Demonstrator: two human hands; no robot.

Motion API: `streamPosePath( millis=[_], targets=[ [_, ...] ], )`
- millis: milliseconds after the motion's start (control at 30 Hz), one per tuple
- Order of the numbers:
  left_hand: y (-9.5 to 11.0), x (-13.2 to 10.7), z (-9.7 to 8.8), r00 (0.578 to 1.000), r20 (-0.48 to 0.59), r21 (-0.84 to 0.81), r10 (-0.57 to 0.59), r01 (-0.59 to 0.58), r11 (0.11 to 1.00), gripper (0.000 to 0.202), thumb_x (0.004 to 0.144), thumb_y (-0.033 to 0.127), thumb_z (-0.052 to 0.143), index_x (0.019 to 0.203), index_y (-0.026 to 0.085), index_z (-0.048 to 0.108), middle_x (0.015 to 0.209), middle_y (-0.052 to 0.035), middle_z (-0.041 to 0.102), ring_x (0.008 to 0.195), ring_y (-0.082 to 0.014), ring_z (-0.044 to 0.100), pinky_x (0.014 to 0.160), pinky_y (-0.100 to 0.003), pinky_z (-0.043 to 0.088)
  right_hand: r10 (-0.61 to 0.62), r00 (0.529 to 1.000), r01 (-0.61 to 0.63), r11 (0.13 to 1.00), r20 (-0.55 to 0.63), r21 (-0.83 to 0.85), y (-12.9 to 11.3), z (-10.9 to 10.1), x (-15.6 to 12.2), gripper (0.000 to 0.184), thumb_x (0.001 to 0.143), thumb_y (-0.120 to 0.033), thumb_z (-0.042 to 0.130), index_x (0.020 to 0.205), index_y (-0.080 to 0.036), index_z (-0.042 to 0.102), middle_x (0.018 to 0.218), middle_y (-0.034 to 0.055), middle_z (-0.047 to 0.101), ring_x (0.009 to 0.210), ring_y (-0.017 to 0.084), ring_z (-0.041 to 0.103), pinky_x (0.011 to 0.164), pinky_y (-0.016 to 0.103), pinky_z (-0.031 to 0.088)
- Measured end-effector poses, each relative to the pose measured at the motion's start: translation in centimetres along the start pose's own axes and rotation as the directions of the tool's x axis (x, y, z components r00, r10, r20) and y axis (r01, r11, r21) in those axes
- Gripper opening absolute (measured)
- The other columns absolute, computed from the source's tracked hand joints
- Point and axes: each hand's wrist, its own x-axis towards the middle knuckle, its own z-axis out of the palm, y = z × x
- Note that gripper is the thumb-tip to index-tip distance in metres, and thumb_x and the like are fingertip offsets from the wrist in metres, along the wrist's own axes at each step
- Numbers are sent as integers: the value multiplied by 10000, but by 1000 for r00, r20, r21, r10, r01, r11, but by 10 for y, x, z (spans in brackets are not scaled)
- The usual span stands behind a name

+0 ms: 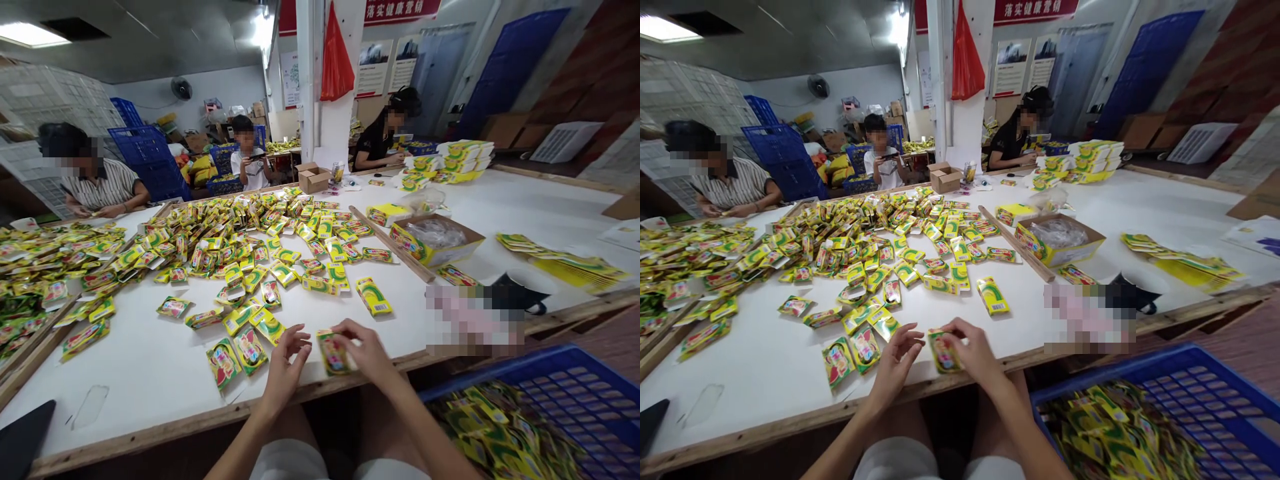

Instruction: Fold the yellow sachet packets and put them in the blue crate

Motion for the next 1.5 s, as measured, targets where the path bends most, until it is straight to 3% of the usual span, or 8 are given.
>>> streamPosePath(
  millis=[200,400,500,667,767,933,1067,1500],
  targets=[
    [-7,3,2,999,-33,43,-43,45,998,273,872,357,537,1012,127,579,975,-95,610,848,-162,589,803,-315,471,102,977,-184,848,-187,-497,-12,-107,-3,263,725,-465,586,755,-215,660,811,70,646,766,225,584,681,330,427],
    [2,-4,7,999,6,268,49,-49,962,231,887,328,501,988,151,609,912,-74,617,825,-167,577,789,-315,461,27,950,-130,939,-310,-318,25,-31,86,334,635,-230,648,958,-150,625,994,104,575,817,184,548,761,311,426],
    [3,-9,1,991,19,360,131,-129,924,220,900,299,474,1028,167,594,975,-83,610,861,-175,583,798,-325,469,58,961,-129,959,-272,-251,26,-1,111,117,605,-177,654,706,-154,601,796,67,580,780,171,545,694,263,415],
    [2,1,-1,918,76,570,388,-360,739,501,846,207,542,1332,243,425,1338,-98,439,1252,-235,405,1034,-421,336,199,980,-199,980,9,19,-9,19,83,229,749,-339,564,645,-158,468,517,12,530,428,104,486,422,203,333],
    [3,10,4,890,70,578,450,-404,709,474,844,216,557,1302,235,435,1280,-100,491,1195,-231,459,994,-404,375,261,946,-297,936,193,187,-28,27,54,330,807,-478,481,762,-152,457,587,47,588,440,121,533,402,209,361],
    [3,9,13,978,28,230,206,-207,951,367,906,255,477,1249,202,357,1023,-80,611,896,-161,592,811,-311,470,273,962,-260,889,19,376,-11,20,26,454,766,-578,543,865,-136,508,596,1,519,416,68,416,402,196,314],
    [3,4,13,992,110,-20,56,-54,998,434,916,287,463,1277,203,237,984,-76,614,891,-161,598,788,-298,465,68,994,-45,967,-83,250,23,18,13,343,764,-434,630,940,-157,529,915,68,601,821,145,585,750,269,479],
    [-2,21,7,995,101,35,-1,-3,999,312,868,375,535,1042,120,582,940,-89,623,878,-184,583,786,-294,468,-82,997,80,991,13,104,30,37,9,255,862,-308,514,1075,-177,562,1018,52,617,898,153,591,826,281,467]
  ],
)
